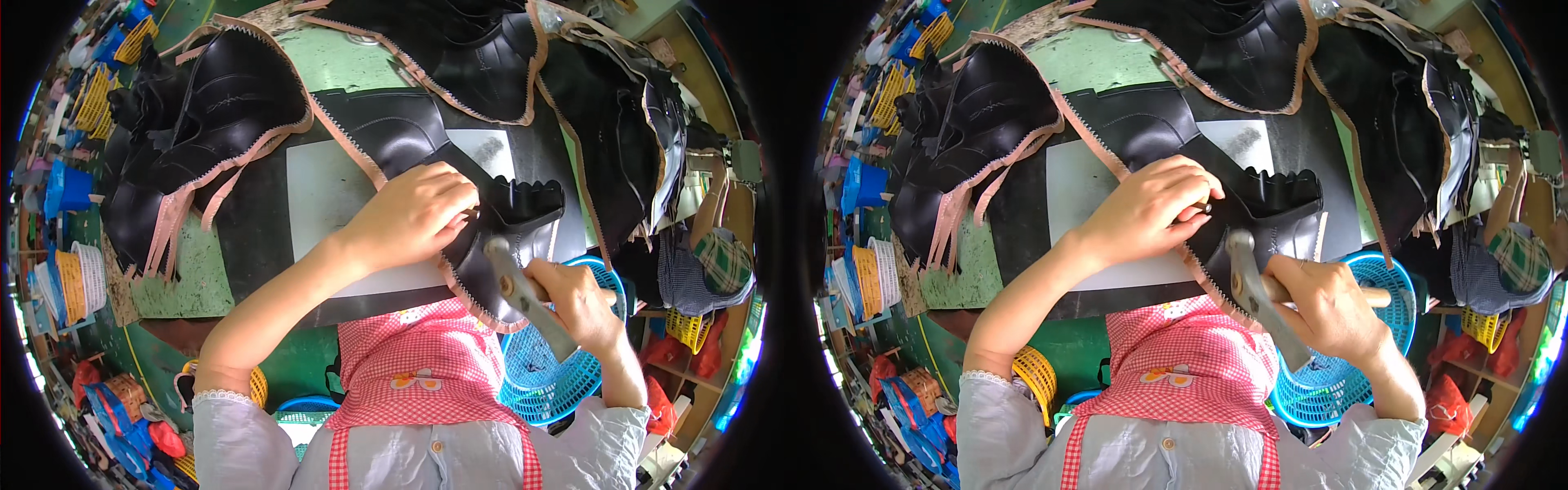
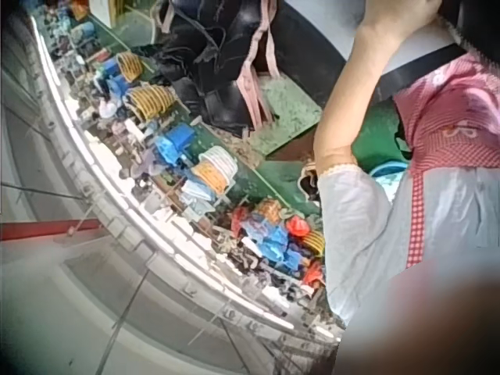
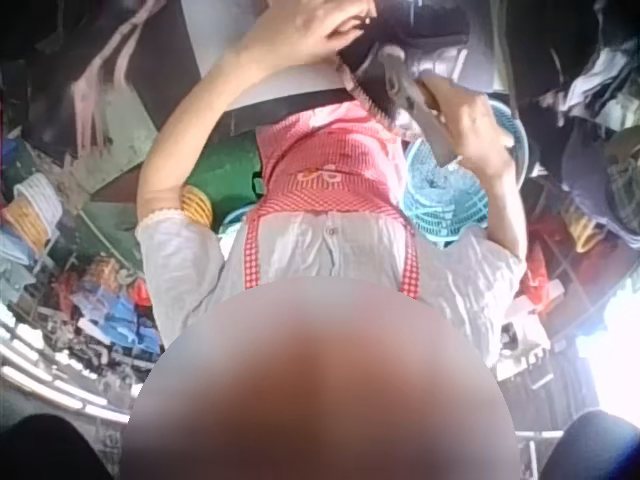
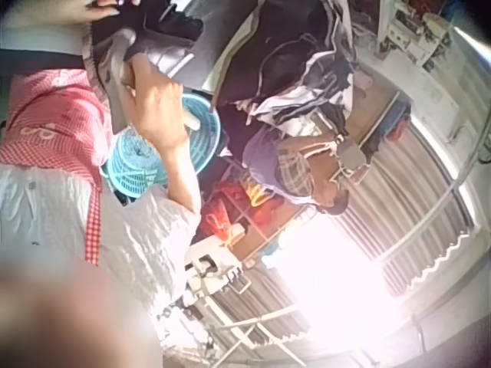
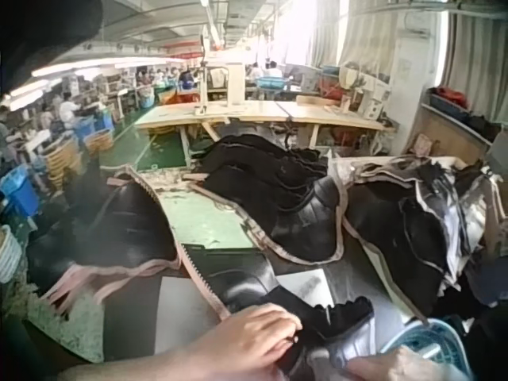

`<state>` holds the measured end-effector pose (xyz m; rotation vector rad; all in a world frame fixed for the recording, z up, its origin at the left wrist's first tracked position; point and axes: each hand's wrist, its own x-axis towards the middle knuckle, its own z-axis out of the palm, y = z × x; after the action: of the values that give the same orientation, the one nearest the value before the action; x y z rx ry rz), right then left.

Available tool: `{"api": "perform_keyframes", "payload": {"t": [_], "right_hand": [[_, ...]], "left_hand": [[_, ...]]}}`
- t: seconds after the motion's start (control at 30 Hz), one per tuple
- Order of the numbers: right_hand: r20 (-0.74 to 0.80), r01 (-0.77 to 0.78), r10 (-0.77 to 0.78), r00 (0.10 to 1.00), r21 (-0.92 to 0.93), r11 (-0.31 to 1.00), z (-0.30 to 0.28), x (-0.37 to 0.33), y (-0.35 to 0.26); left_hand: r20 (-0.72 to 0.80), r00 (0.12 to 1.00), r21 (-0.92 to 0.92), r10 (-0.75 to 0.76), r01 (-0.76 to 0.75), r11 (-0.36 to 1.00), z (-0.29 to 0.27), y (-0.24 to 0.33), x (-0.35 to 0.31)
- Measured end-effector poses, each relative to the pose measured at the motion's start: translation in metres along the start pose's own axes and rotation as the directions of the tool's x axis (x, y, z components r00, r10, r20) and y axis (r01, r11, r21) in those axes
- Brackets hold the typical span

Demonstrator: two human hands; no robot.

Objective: Punching holes into shoe upper leather components using a manual hand punch and a hammer at a factory workbench.

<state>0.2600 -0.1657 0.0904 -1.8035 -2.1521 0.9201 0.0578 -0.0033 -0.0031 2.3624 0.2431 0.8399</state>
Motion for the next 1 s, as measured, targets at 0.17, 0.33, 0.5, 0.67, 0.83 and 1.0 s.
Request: {"api": "perform_keyframes", "payload": {"t": [0.17, 0.33, 0.5, 0.67, 0.83, 1.0], "right_hand": [[-0.244, -0.098, 0.091, 0.965, -0.017, 0.995, 0.012, 0.015, 0.016], [-0.3, -0.187, 0.187, 0.935, 0.028, 0.982, 0.011, 0.024, 0.033], [-0.253, -0.172, 0.191, 0.948, 0.097, 0.98, 0.008, 0.029, 0.041], [-0.248, -0.134, 0.165, 0.955, 0.135, 0.982, -0.002, 0.027, 0.037], [-0.213, -0.155, 0.161, 0.964, 0.046, 0.987, 0.0, 0.031, 0.029], [-0.202, -0.215, 0.26, 0.944, 0.221, 0.951, 0.007, 0.035, 0.037]], "left_hand": [[-0.015, 0.999, 0.04, 0.032, -0.031, 0.999, 0.022, -0.011, 0.002], [0.088, 0.989, 0.042, -0.115, 0.111, 0.993, 0.01, 0.009, -0.003], [0.233, 0.971, 0.273, -0.063, -0.003, 0.962, 0.005, 0.022, -0.009], [0.293, 0.956, 0.238, -0.031, -0.041, 0.97, 0.019, 0.011, -0.015], [0.301, 0.952, 0.228, -0.057, -0.013, 0.974, 0.017, 0.01, -0.009], [0.226, 0.96, -0.094, -0.168, 0.193, 0.977, -0.007, -0.001, 0.018]]}}
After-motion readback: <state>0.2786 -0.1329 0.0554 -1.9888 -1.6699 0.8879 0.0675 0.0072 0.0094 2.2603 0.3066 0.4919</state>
